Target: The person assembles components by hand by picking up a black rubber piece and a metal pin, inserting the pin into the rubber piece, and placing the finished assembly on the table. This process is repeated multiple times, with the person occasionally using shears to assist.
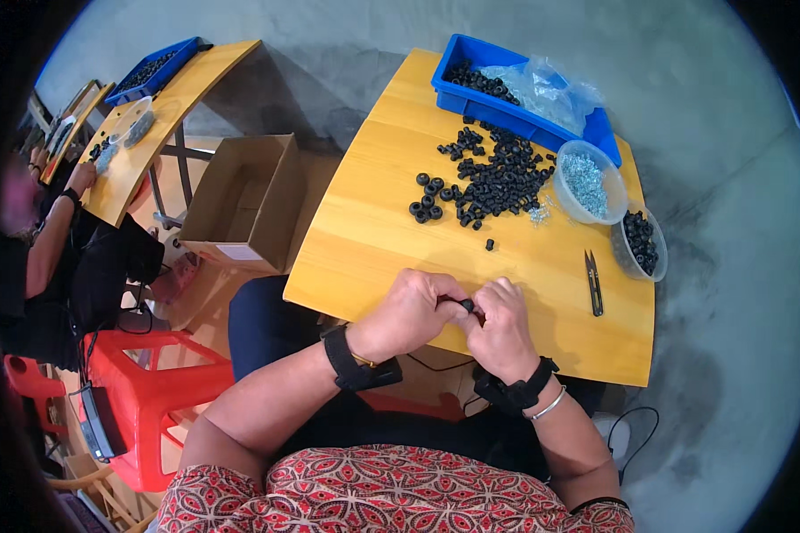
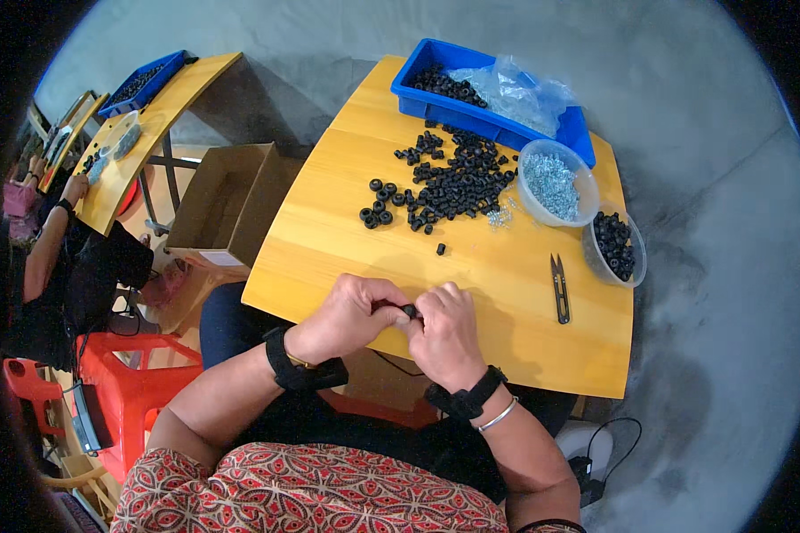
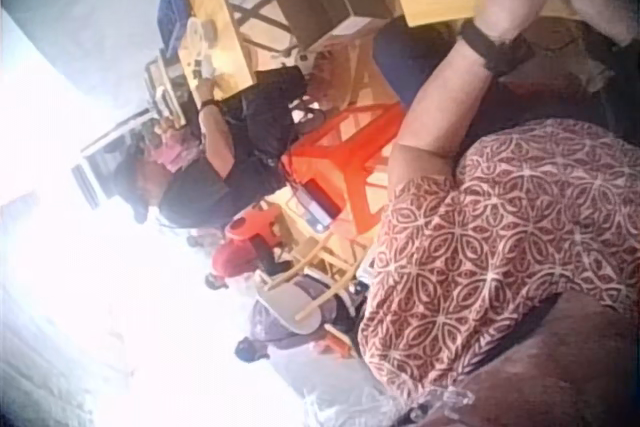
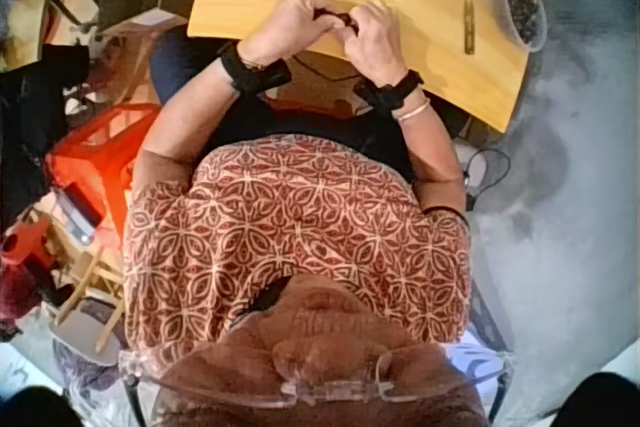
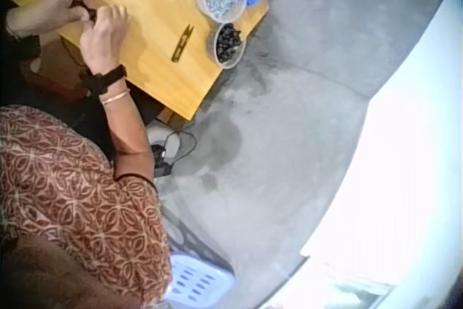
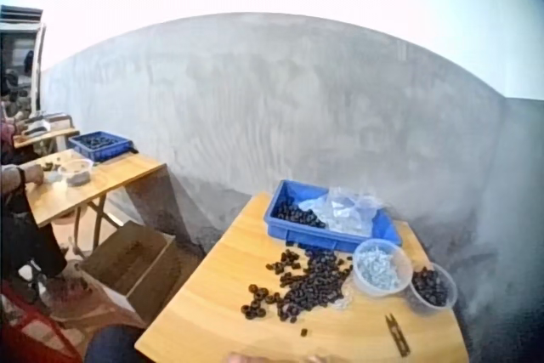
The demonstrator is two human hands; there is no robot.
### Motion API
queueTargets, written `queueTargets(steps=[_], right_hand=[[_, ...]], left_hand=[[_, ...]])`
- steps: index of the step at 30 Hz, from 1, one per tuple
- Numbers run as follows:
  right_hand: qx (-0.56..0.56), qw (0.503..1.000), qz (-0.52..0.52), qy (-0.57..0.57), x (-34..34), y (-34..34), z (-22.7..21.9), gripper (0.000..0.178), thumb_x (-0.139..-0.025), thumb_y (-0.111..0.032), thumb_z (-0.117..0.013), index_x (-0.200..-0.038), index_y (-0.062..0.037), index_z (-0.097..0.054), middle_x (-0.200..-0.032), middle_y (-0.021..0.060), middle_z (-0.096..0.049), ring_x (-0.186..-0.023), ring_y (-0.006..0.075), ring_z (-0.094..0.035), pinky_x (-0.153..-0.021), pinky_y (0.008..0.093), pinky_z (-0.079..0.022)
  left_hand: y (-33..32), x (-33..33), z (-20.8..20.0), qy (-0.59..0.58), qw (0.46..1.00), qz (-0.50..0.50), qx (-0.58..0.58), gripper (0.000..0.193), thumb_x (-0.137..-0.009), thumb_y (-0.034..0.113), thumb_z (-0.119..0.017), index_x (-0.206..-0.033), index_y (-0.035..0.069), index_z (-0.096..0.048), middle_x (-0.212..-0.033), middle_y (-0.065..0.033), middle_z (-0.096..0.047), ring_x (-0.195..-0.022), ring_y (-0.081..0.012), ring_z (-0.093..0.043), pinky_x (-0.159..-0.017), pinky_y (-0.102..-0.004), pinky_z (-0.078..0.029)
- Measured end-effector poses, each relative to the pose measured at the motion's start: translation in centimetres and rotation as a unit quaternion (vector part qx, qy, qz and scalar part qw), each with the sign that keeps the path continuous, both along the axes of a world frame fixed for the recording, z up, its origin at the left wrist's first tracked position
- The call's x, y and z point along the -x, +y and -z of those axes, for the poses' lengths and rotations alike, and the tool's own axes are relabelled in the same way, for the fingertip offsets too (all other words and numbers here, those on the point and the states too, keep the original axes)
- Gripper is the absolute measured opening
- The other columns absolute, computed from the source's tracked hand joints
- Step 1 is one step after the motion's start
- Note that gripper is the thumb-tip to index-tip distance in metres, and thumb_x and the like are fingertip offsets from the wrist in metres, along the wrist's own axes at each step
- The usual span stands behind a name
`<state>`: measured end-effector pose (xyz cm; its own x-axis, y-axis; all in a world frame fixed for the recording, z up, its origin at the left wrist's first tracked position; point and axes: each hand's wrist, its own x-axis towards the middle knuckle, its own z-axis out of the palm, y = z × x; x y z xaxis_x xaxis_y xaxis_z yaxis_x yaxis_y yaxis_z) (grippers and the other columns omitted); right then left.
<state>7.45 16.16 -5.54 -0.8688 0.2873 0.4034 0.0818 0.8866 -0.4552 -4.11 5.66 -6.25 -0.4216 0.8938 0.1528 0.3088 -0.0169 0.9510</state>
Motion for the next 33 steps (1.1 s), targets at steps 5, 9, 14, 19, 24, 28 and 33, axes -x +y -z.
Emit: queueTargets(steps=[5, 9, 14, 19, 24, 28, 33], right_hand=[[0.007, 0.999, 0.001, -0.032, -0.4, 0.0, -0.1, 0.015, -0.065, -0.002, -0.061, -0.067, -0.0023, -0.046, -0.070, 0.0116, -0.047, -0.074, 0.0300, -0.045, -0.066, 0.0397, -0.035], [0.006, 0.998, -0.017, -0.060, -1.0, 0.1, -0.3, 0.011, -0.066, 0.001, -0.057, -0.071, 0.0000, -0.047, -0.074, 0.0140, -0.047, -0.077, 0.0316, -0.044, -0.070, 0.0400, -0.035], [0.032, 0.998, -0.040, -0.025, -1.3, 0.2, 0.0, 0.010, -0.069, 0.000, -0.056, -0.074, 0.0004, -0.047, -0.074, 0.0153, -0.047, -0.075, 0.0329, -0.044, -0.069, 0.0414, -0.036], [0.029, 0.999, -0.028, -0.004, -0.7, 0.1, 0.4, 0.007, -0.073, 0.000, -0.053, -0.074, -0.0010, -0.046, -0.074, 0.0152, -0.047, -0.073, 0.0335, -0.044, -0.066, 0.0420, -0.036], [-0.038, 0.999, 0.003, -0.031, -0.2, -0.1, 0.1, 0.007, -0.075, -0.003, -0.052, -0.071, -0.0028, -0.046, -0.074, 0.0130, -0.047, -0.075, 0.0311, -0.045, -0.065, 0.0405, -0.033], [-0.061, 0.996, 0.016, -0.057, -0.4, -0.6, 0.3, 0.006, -0.075, -0.004, -0.052, -0.071, -0.0042, -0.047, -0.074, 0.0114, -0.047, -0.076, 0.0289, -0.045, -0.066, 0.0393, -0.032], [-0.078, 0.994, 0.021, -0.067, -0.4, -0.5, 0.1, 0.003, -0.072, -0.004, -0.050, -0.071, -0.0060, -0.048, -0.073, 0.0090, -0.046, -0.075, 0.0262, -0.044, -0.067, 0.0366, -0.030]], left_hand=[[-0.2, -0.3, -0.4, 0.066, 0.998, -0.008, -0.015, 0.008, -0.071, -0.001, -0.063, -0.079, -0.001, -0.063, -0.070, -0.0136, -0.062, -0.061, -0.0189, -0.060, -0.056, -0.0270, -0.046], [-0.4, -0.6, -0.1, 0.104, 0.994, -0.019, -0.031, 0.009, -0.070, 0.001, -0.064, -0.079, 0.000, -0.062, -0.071, -0.0157, -0.061, -0.063, -0.0271, -0.060, -0.057, -0.0298, -0.047], [-0.8, -0.8, 0.2, 0.226, 0.972, -0.017, -0.066, 0.015, -0.069, -0.001, -0.061, -0.084, 0.000, -0.060, -0.073, -0.0155, -0.059, -0.068, -0.0315, -0.058, -0.059, -0.0351, -0.047], [-0.7, -1.0, 0.0, 0.251, 0.965, -0.010, -0.077, 0.016, -0.067, -0.003, -0.060, -0.083, -0.001, -0.058, -0.071, -0.0152, -0.057, -0.066, -0.0315, -0.056, -0.059, -0.0366, -0.047], [-0.3, -0.6, 0.8, 0.265, 0.961, -0.018, -0.071, 0.016, -0.065, -0.004, -0.060, -0.080, -0.001, -0.057, -0.071, -0.0143, -0.056, -0.067, -0.0308, -0.056, -0.059, -0.0363, -0.046], [-0.4, -0.6, 1.5, 0.248, 0.965, -0.024, -0.085, 0.014, -0.064, -0.004, -0.059, -0.077, -0.001, -0.055, -0.070, -0.0142, -0.054, -0.067, -0.0306, -0.055, -0.059, -0.0363, -0.046], [-0.3, -0.6, 0.9, 0.267, 0.960, -0.013, -0.084, 0.014, -0.062, -0.005, -0.059, -0.074, 0.000, -0.053, -0.069, -0.0134, -0.052, -0.067, -0.0305, -0.054, -0.060, -0.0371, -0.046]])
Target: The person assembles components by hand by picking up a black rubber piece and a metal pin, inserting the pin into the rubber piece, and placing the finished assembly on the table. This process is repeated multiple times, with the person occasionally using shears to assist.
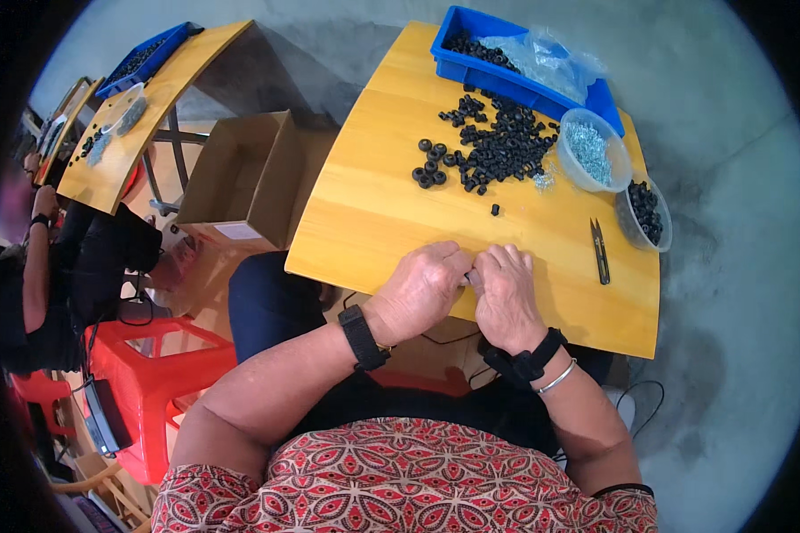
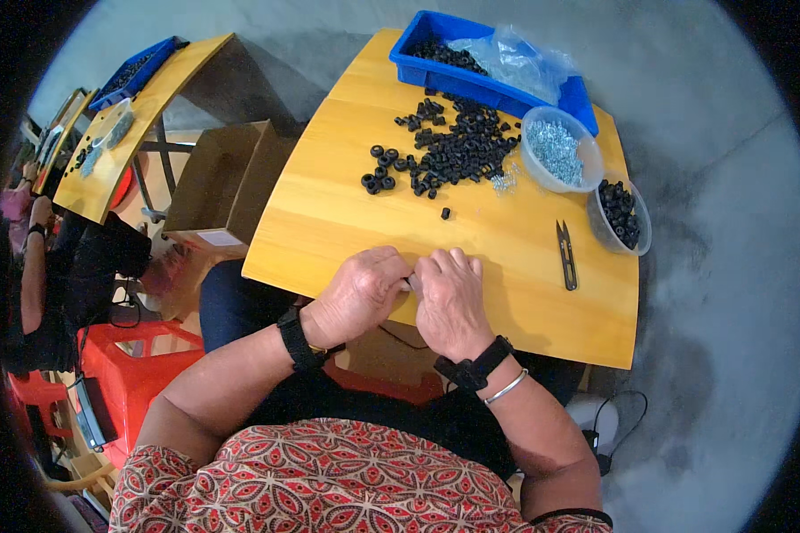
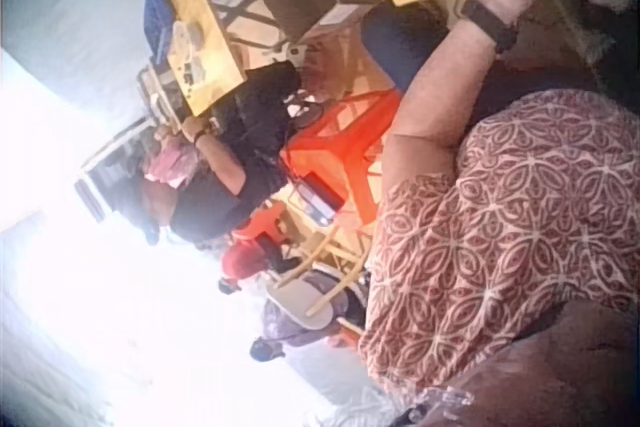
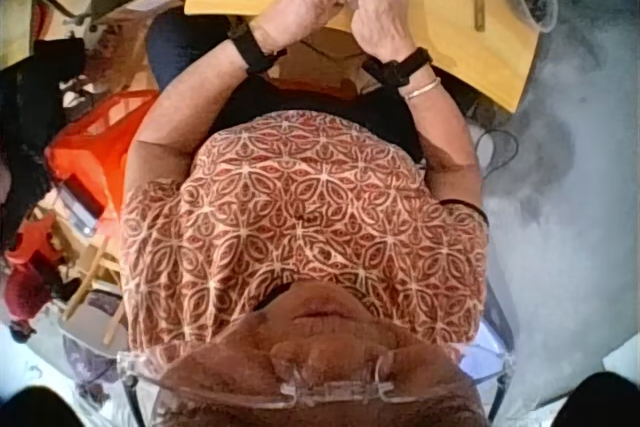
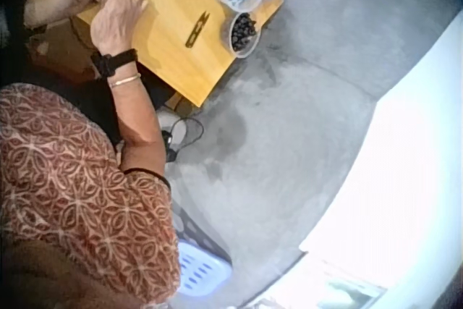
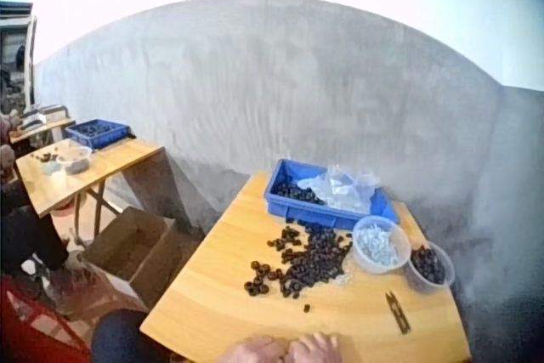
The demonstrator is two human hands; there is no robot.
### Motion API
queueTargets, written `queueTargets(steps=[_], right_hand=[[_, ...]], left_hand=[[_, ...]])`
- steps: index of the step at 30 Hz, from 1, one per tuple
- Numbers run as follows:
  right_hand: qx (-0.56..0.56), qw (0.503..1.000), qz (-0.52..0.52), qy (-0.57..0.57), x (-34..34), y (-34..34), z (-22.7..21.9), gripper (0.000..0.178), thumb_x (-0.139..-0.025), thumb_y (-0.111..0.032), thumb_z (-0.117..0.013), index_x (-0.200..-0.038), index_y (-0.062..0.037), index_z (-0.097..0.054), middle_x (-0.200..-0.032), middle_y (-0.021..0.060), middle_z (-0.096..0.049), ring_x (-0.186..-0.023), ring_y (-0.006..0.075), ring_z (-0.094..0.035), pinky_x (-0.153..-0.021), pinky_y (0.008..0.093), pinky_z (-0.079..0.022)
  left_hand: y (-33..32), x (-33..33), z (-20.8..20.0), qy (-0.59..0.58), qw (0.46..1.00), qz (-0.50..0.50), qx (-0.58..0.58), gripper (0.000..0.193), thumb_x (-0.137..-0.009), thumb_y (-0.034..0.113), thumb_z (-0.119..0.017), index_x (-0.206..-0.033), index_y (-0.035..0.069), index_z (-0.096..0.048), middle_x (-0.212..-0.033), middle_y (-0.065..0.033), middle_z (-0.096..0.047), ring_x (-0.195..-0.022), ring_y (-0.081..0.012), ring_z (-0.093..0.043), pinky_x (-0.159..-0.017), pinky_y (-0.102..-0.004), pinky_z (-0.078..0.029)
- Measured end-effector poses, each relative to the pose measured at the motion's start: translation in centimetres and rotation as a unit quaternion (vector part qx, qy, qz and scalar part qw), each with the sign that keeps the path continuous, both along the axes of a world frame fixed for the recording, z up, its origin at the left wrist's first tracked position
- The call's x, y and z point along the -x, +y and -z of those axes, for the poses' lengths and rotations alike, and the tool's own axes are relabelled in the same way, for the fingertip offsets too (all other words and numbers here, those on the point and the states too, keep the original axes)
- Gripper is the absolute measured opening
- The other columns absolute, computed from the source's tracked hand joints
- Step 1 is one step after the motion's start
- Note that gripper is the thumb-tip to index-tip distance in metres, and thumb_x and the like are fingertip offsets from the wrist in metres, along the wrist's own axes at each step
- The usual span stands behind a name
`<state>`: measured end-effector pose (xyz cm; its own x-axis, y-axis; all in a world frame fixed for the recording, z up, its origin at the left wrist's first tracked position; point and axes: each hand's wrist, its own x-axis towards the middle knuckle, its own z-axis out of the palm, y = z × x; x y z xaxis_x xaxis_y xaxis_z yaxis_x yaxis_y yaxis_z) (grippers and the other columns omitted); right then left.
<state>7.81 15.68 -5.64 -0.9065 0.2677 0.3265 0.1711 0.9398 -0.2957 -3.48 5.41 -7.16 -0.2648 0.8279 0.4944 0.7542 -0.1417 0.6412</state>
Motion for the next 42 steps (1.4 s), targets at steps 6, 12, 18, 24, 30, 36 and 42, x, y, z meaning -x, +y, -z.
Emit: queueTargets(steps=[6, 12, 18, 24, 30, 36, 42], right_hand=[[0.002, 0.999, -0.005, -0.035, 0.5, 0.0, -0.5, 0.003, -0.071, -0.005, -0.050, -0.070, -0.0080, -0.049, -0.074, 0.0082, -0.046, -0.076, 0.0252, -0.043, -0.068, 0.0362, -0.030], [-0.023, 0.998, 0.000, -0.059, 0.5, 0.2, -1.2, 0.002, -0.072, -0.007, -0.050, -0.071, -0.0090, -0.051, -0.076, 0.0079, -0.046, -0.079, 0.0251, -0.043, -0.070, 0.0366, -0.030], [-0.060, 0.996, -0.001, -0.070, -0.1, -0.4, -1.0, 0.004, -0.069, -0.006, -0.051, -0.072, -0.0091, -0.052, -0.077, 0.0084, -0.045, -0.080, 0.0253, -0.043, -0.071, 0.0372, -0.030], [-0.078, 0.995, -0.016, -0.060, -0.2, -0.2, -0.5, 0.011, -0.068, -0.006, -0.051, -0.076, -0.0058, -0.059, -0.083, 0.0121, -0.051, -0.088, 0.0271, -0.045, -0.075, 0.0384, -0.032], [-0.063, 0.994, 0.012, -0.093, 0.2, 0.2, -0.3, 0.012, -0.072, -0.007, -0.049, -0.079, -0.0038, -0.059, -0.087, 0.0148, -0.052, -0.090, 0.0296, -0.046, -0.077, 0.0390, -0.032], [0.086, 0.994, 0.035, 0.051, -0.4, 1.2, 1.0, 0.012, -0.081, -0.011, -0.049, -0.084, -0.0015, -0.056, -0.079, 0.0127, -0.057, -0.079, 0.0288, -0.052, -0.072, 0.0408, -0.038], [0.302, 0.935, 0.017, 0.185, -3.2, -2.2, -1.9, 0.011, -0.083, -0.006, -0.053, -0.090, 0.0003, -0.048, -0.074, 0.0103, -0.055, -0.071, 0.0184, -0.056, -0.064, 0.0285, -0.045]], left_hand=[[0.0, 0.1, 0.0, 0.017, 1.000, -0.014, 0.005, 0.017, -0.059, -0.004, -0.062, -0.072, 0.002, -0.052, -0.068, -0.0118, -0.050, -0.066, -0.0304, -0.053, -0.059, -0.0373, -0.045], [0.1, 0.5, -0.1, 0.044, 0.999, -0.018, -0.006, 0.015, -0.060, 0.001, -0.061, -0.071, 0.002, -0.051, -0.067, -0.0113, -0.050, -0.065, -0.0299, -0.053, -0.058, -0.0367, -0.045], [-0.4, -0.2, -0.6, 0.050, 0.999, -0.022, 0.002, 0.009, -0.063, 0.001, -0.058, -0.068, 0.004, -0.051, -0.065, -0.0110, -0.051, -0.067, -0.0296, -0.054, -0.057, -0.0373, -0.045], [-0.1, -0.1, -0.4, -0.002, 0.998, -0.011, 0.054, 0.010, -0.064, 0.004, -0.061, -0.072, 0.001, -0.056, -0.070, -0.0154, -0.056, -0.069, -0.0326, -0.057, -0.060, -0.0374, -0.046], [1.0, 0.6, -0.3, -0.016, 0.997, -0.032, 0.067, 0.008, -0.062, 0.004, -0.060, -0.066, -0.003, -0.058, -0.064, -0.0220, -0.056, -0.062, -0.0369, -0.056, -0.057, -0.0385, -0.046], [1.0, 0.8, -1.6, -0.248, 0.953, -0.083, 0.151, 0.012, -0.074, 0.008, -0.060, -0.068, -0.003, -0.058, -0.058, -0.0105, -0.057, -0.051, -0.0207, -0.055, -0.051, -0.0312, -0.045], [-2.4, -1.2, -3.5, -0.726, 0.680, 0.074, 0.072, 0.009, -0.085, 0.010, -0.055, -0.087, 0.002, -0.056, -0.072, -0.0022, -0.055, -0.058, -0.0084, -0.048, -0.050, -0.0196, -0.038]])
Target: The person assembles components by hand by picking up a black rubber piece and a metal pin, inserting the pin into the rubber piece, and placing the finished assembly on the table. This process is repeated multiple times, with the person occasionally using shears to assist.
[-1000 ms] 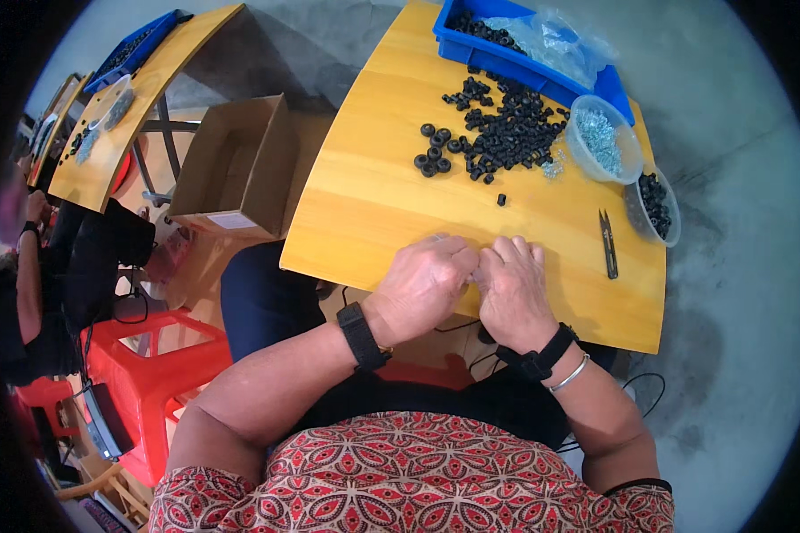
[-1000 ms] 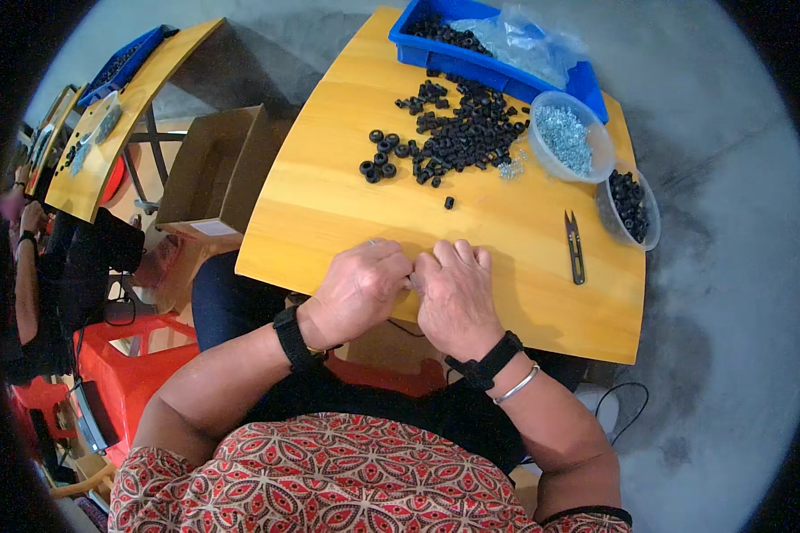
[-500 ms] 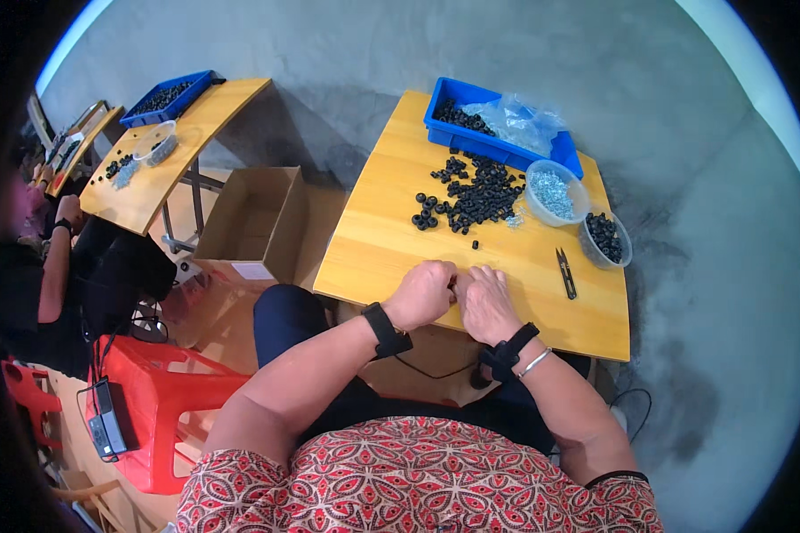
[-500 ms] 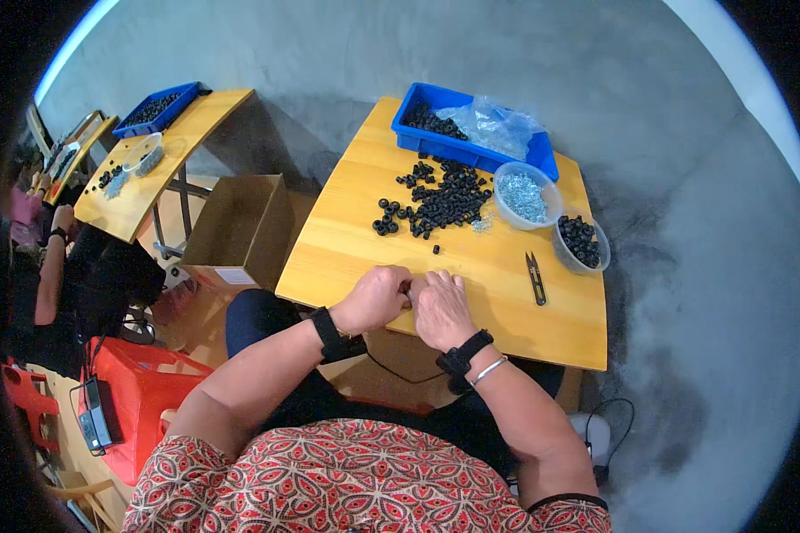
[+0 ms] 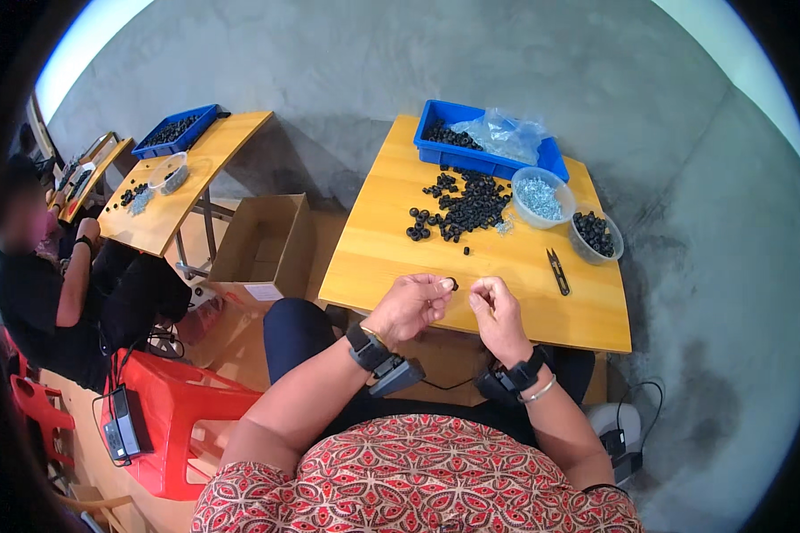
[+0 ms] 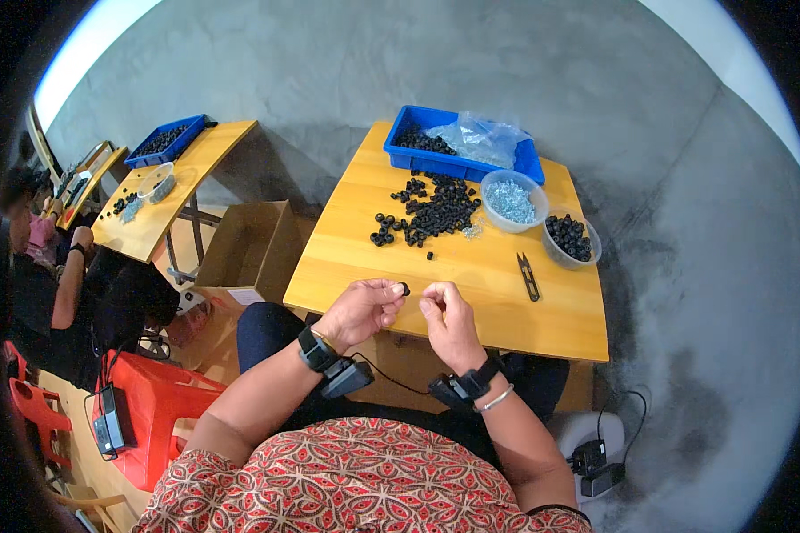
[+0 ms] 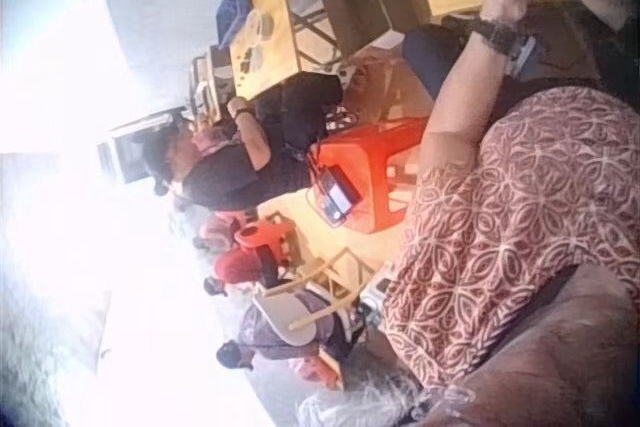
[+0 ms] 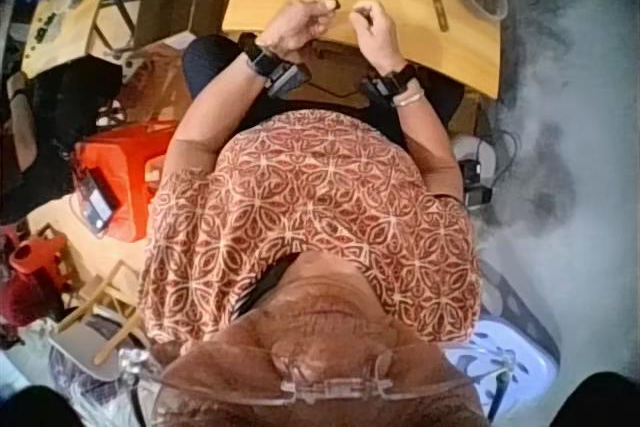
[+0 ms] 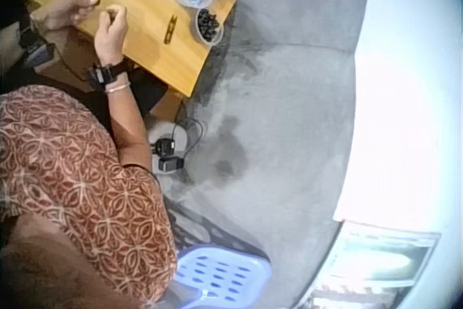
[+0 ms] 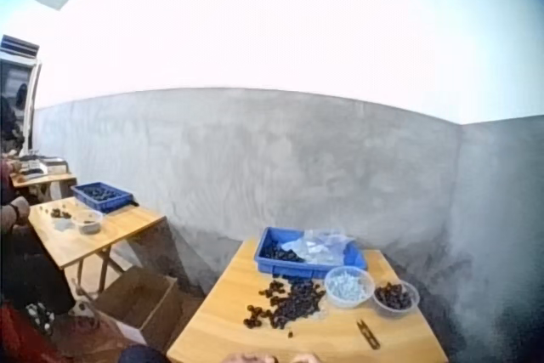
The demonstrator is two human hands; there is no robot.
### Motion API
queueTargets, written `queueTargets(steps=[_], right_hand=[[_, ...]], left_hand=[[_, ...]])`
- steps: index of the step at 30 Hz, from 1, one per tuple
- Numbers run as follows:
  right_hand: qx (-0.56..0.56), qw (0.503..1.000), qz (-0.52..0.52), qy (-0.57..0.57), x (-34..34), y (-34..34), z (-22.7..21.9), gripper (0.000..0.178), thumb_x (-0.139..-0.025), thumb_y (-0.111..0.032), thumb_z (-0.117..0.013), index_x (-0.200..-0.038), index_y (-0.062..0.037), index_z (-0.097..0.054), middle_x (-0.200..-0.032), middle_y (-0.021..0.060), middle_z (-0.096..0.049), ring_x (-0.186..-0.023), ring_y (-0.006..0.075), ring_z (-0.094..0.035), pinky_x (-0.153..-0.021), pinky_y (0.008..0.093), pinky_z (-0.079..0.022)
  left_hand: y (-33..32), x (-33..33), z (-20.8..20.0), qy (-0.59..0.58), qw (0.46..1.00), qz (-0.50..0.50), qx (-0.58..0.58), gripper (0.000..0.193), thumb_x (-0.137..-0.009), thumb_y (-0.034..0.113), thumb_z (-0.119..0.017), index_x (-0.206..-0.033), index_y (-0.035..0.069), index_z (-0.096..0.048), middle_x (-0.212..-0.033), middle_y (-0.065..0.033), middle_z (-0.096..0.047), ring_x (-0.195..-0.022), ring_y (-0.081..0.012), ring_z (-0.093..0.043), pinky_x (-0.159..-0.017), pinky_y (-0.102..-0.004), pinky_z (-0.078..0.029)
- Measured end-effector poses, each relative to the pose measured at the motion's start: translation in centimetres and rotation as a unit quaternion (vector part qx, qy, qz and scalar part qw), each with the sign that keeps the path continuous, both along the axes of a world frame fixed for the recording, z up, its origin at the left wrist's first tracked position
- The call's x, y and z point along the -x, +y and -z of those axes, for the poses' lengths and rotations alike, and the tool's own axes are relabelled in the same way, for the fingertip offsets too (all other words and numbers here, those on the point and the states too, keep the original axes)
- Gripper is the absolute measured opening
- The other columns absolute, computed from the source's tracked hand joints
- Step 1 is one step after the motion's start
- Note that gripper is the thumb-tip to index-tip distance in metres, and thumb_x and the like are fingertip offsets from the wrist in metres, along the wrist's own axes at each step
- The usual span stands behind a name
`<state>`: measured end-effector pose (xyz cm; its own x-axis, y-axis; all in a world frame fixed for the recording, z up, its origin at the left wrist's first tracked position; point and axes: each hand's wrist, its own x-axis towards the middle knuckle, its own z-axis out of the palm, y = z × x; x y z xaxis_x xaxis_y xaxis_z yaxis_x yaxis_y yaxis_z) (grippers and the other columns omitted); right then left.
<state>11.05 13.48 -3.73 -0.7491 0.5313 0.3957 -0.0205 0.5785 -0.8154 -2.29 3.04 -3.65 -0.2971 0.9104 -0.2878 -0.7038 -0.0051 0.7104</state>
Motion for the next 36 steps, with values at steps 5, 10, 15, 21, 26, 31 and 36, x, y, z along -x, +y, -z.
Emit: queueTargets(steps=[5, 10, 15, 21, 26, 31, 36], right_hand=[[-0.025, 0.998, 0.004, 0.050, -0.7, -2.4, -2.5, 0.018, -0.080, -0.005, -0.057, -0.093, -0.0007, -0.045, -0.078, 0.0116, -0.055, -0.069, 0.0208, -0.056, -0.064, 0.0299, -0.045], [-0.078, 0.994, 0.021, 0.076, -1.1, -3.0, -3.2, 0.013, -0.080, -0.003, -0.056, -0.089, -0.0007, -0.046, -0.074, 0.0072, -0.053, -0.065, 0.0151, -0.054, -0.062, 0.0263, -0.045], [-0.095, 0.994, 0.008, 0.059, -1.5, -3.1, -4.3, 0.011, -0.080, -0.001, -0.055, -0.087, -0.0001, -0.047, -0.073, 0.0106, -0.054, -0.064, 0.0205, -0.055, -0.060, 0.0289, -0.045], [-0.106, 0.994, -0.014, 0.036, -1.8, -2.8, -5.0, 0.007, -0.082, 0.000, -0.051, -0.088, 0.0000, -0.047, -0.072, 0.0119, -0.053, -0.063, 0.0230, -0.054, -0.058, 0.0305, -0.043], [-0.047, 0.998, -0.020, 0.031, -2.1, -2.2, -4.4, 0.006, -0.086, -0.004, -0.049, -0.089, 0.0000, -0.047, -0.072, 0.0080, -0.052, -0.061, 0.0157, -0.052, -0.057, 0.0278, -0.043], [0.123, 0.989, -0.050, 0.063, -2.0, -2.3, -4.2, 0.013, -0.088, -0.013, -0.051, -0.089, -0.0008, -0.048, -0.074, 0.0033, -0.053, -0.060, 0.0066, -0.050, -0.053, 0.0204, -0.044], [0.144, 0.987, -0.056, 0.037, -1.8, -2.6, -4.7, 0.012, -0.088, -0.013, -0.051, -0.089, -0.0010, -0.048, -0.072, 0.0018, -0.052, -0.060, 0.0058, -0.050, -0.052, 0.0195, -0.043]], left_hand=[[-0.6, -1.1, -1.3, -0.056, 0.995, 0.018, -0.075, 0.011, -0.085, 0.012, -0.056, -0.087, 0.002, -0.056, -0.074, -0.0023, -0.055, -0.060, -0.0084, -0.048, -0.053, -0.0212, -0.040], [-1.5, -2.5, -2.2, -0.095, 0.988, 0.037, -0.112, 0.011, -0.086, 0.011, -0.055, -0.089, 0.003, -0.060, -0.077, -0.0029, -0.059, -0.065, -0.0097, -0.053, -0.056, -0.0217, -0.043], [-2.0, -1.9, -2.6, -0.028, 0.989, 0.070, -0.128, 0.012, -0.086, 0.012, -0.054, -0.091, 0.003, -0.060, -0.078, -0.0043, -0.061, -0.065, -0.0099, -0.055, -0.056, -0.0231, -0.045], [-2.6, -1.8, -3.7, 0.011, 0.991, 0.078, -0.111, 0.014, -0.086, 0.013, -0.054, -0.090, 0.001, -0.060, -0.077, -0.0054, -0.061, -0.065, -0.0109, -0.056, -0.058, -0.0251, -0.049], [-2.6, -1.6, -3.1, -0.003, 0.993, 0.050, -0.108, 0.014, -0.086, 0.012, -0.054, -0.091, 0.001, -0.061, -0.079, -0.0063, -0.062, -0.067, -0.0119, -0.058, -0.059, -0.0250, -0.051], [-2.4, -2.0, -3.5, 0.011, 0.994, 0.027, -0.105, 0.015, -0.084, 0.007, -0.056, -0.096, -0.001, -0.059, -0.085, -0.0086, -0.062, -0.075, -0.0142, -0.061, -0.064, -0.0270, -0.054], [-2.5, -2.3, -3.8, 0.025, 0.991, 0.031, -0.125, 0.015, -0.083, 0.005, -0.056, -0.096, -0.002, -0.059, -0.088, -0.0090, -0.062, -0.078, -0.0151, -0.061, -0.068, -0.0273, -0.055]])
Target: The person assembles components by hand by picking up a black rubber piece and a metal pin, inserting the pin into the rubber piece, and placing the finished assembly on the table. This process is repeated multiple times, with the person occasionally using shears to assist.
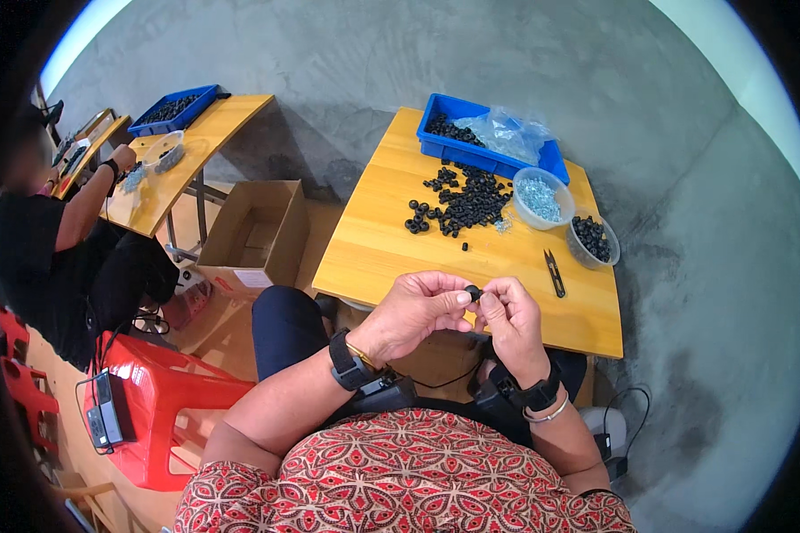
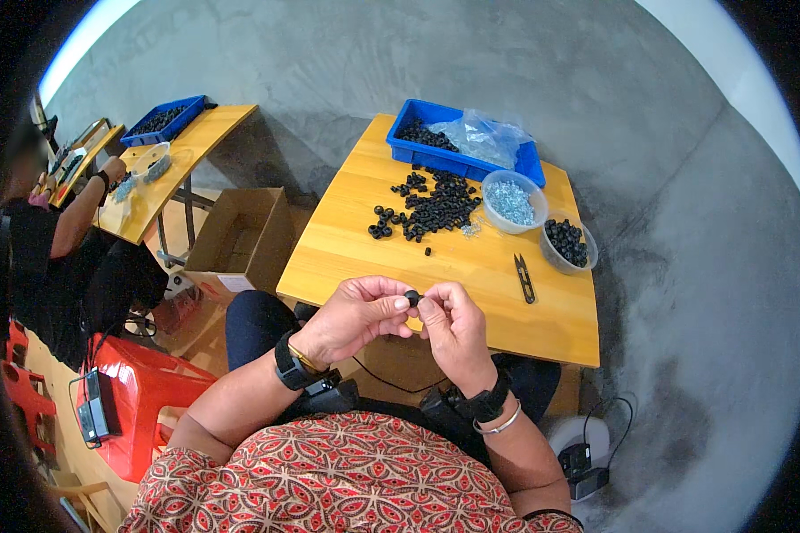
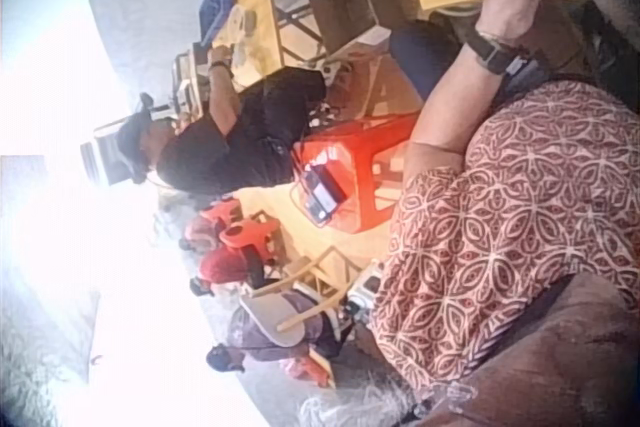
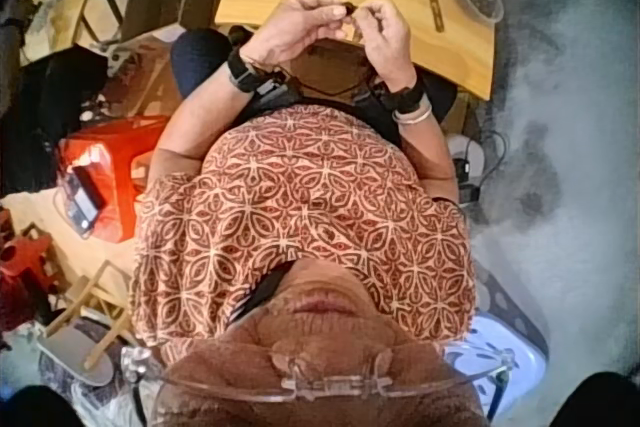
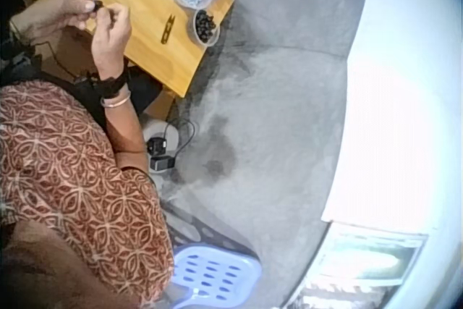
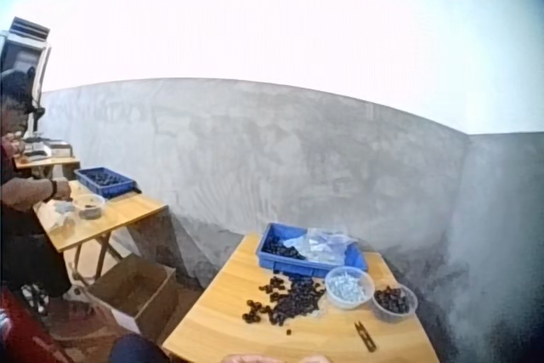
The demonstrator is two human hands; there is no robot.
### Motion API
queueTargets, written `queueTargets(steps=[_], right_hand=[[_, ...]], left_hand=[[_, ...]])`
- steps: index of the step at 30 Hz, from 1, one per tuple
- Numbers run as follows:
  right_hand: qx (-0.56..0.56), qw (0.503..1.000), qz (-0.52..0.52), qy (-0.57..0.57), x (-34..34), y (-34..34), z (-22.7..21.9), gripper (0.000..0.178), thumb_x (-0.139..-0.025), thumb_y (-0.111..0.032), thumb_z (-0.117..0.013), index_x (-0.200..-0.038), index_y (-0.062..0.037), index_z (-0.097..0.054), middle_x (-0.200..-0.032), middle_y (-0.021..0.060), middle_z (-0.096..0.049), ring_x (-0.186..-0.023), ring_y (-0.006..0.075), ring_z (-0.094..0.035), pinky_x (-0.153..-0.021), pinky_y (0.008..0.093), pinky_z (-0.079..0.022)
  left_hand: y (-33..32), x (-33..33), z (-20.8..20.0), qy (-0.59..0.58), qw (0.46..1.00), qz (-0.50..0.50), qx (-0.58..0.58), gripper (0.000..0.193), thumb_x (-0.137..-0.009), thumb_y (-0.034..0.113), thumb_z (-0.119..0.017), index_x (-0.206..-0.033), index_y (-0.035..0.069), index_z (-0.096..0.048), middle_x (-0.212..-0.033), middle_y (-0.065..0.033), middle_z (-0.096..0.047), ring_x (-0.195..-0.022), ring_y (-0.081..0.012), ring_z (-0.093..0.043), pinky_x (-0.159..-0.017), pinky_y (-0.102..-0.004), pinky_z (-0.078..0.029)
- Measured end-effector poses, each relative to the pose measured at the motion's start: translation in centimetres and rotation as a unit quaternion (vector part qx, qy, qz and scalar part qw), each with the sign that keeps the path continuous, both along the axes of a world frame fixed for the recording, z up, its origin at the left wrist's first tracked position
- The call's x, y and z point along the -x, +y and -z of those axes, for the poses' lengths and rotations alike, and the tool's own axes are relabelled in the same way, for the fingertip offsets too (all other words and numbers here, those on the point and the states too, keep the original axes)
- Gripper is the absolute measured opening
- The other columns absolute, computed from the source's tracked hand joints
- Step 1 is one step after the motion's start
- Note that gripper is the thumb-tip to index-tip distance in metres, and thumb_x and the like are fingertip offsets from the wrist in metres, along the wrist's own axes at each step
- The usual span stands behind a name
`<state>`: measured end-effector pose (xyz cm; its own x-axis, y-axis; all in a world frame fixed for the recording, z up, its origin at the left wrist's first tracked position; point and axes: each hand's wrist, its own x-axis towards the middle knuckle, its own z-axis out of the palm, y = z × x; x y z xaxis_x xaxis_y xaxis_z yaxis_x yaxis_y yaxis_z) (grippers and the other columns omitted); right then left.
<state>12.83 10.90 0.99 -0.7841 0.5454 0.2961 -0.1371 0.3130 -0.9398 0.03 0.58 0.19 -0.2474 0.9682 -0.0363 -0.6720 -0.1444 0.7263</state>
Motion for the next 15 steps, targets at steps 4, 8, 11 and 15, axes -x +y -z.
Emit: queueTargets(steps=[4, 8, 11, 15], right_hand=[[0.014, 1.000, 0.015, 0.013, 0.2, -0.1, 0.3, 0.008, -0.087, -0.009, -0.051, -0.085, -0.0014, -0.048, -0.068, 0.0010, -0.051, -0.058, 0.0058, -0.049, -0.051, 0.0195, -0.042], [-0.050, 0.999, 0.004, 0.009, 0.0, 0.4, 0.6, 0.004, -0.085, -0.004, -0.051, -0.084, -0.0020, -0.048, -0.068, 0.0018, -0.051, -0.057, 0.0065, -0.049, -0.050, 0.0206, -0.041], [-0.107, 0.994, 0.001, 0.036, 0.1, 0.5, 0.4, 0.003, -0.084, -0.002, -0.051, -0.084, -0.0024, -0.048, -0.068, 0.0022, -0.051, -0.057, 0.0074, -0.049, -0.050, 0.0215, -0.040], [-0.119, 0.992, -0.010, 0.025, 0.2, 0.7, 0.3, 0.004, -0.084, -0.001, -0.051, -0.083, -0.0025, -0.047, -0.068, 0.0025, -0.051, -0.059, 0.0073, -0.049, -0.052, 0.0213, -0.041]], left_hand=[[0.1, -0.4, 0.0, 0.048, 0.999, -0.014, -0.008, 0.015, -0.083, 0.005, -0.056, -0.096, -0.002, -0.059, -0.087, -0.0089, -0.062, -0.074, -0.0150, -0.061, -0.068, -0.0270, -0.055], [-0.2, -0.7, 0.0, 0.075, 0.997, -0.034, 0.000, 0.013, -0.083, 0.005, -0.056, -0.093, -0.003, -0.059, -0.085, -0.0090, -0.063, -0.070, -0.0146, -0.061, -0.067, -0.0273, -0.054], [-0.2, -0.9, -0.1, 0.066, 0.997, -0.033, 0.009, 0.011, -0.084, 0.006, -0.055, -0.091, -0.002, -0.059, -0.083, -0.0100, -0.063, -0.068, -0.0149, -0.061, -0.066, -0.0271, -0.054], [-0.1, -0.5, 0.8, -0.046, 0.999, 0.023, -0.012, 0.012, -0.085, 0.008, -0.055, -0.090, -0.002, -0.059, -0.082, -0.0112, -0.062, -0.067, -0.0147, -0.060, -0.064, -0.0266, -0.053]])
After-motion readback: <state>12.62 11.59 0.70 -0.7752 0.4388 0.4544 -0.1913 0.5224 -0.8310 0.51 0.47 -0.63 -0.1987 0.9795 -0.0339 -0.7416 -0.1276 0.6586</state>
